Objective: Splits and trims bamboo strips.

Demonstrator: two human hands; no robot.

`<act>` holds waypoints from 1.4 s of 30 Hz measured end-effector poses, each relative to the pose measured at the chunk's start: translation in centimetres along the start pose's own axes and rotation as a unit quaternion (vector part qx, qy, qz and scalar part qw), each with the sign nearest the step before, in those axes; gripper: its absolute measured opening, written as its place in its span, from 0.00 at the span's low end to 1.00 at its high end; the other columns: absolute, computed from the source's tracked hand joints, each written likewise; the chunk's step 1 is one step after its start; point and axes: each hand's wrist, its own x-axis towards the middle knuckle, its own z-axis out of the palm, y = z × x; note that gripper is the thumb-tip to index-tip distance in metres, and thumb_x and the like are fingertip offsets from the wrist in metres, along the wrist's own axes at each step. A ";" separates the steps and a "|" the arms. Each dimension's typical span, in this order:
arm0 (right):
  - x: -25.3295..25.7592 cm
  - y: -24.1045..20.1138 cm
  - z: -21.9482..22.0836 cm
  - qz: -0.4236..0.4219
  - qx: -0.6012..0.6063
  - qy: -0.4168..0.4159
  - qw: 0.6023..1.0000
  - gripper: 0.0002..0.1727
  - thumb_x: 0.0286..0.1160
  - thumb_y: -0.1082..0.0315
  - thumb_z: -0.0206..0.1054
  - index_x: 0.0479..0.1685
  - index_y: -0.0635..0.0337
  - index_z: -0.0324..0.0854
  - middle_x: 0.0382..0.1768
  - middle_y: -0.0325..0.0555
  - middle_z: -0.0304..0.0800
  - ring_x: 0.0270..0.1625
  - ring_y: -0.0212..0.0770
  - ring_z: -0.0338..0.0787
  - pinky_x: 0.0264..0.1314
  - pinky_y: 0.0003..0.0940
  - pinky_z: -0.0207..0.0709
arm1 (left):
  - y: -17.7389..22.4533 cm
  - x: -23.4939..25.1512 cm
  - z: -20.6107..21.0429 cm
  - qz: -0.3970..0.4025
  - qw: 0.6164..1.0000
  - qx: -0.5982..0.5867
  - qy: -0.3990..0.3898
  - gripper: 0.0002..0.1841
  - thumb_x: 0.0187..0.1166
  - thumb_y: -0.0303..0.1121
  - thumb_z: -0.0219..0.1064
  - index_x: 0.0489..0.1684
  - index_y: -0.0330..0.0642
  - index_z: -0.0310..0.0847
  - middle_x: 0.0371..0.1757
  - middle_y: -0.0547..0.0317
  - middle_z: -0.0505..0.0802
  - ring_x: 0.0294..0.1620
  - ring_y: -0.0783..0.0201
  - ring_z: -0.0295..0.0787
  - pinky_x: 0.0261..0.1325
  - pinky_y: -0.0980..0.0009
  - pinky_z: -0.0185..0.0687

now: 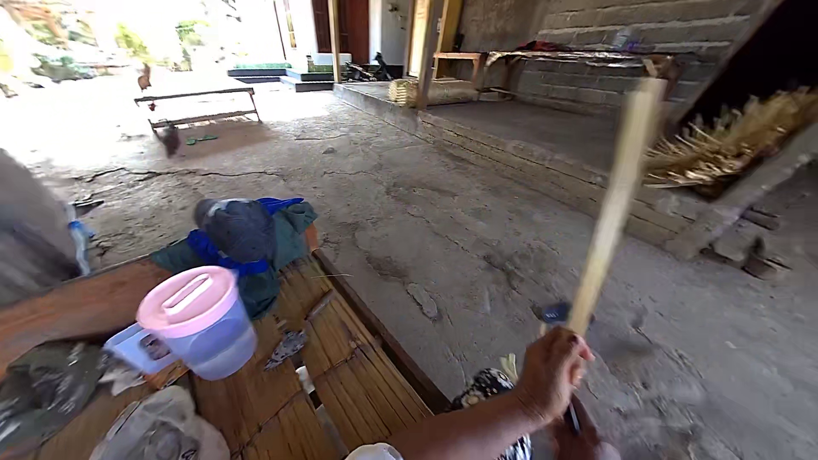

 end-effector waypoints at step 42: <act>4.1 7.8 -1.9 0.141 -0.090 0.042 0.985 0.42 0.81 0.70 0.50 0.93 0.16 0.51 0.54 0.55 0.94 0.59 0.62 0.92 0.57 0.67 0.81 | 12.3 -5.7 -1.8 0.022 0.973 0.003 -0.230 0.21 0.89 0.54 0.54 0.34 0.54 0.86 0.14 0.73 0.78 0.12 0.75 0.72 0.21 0.78 0.74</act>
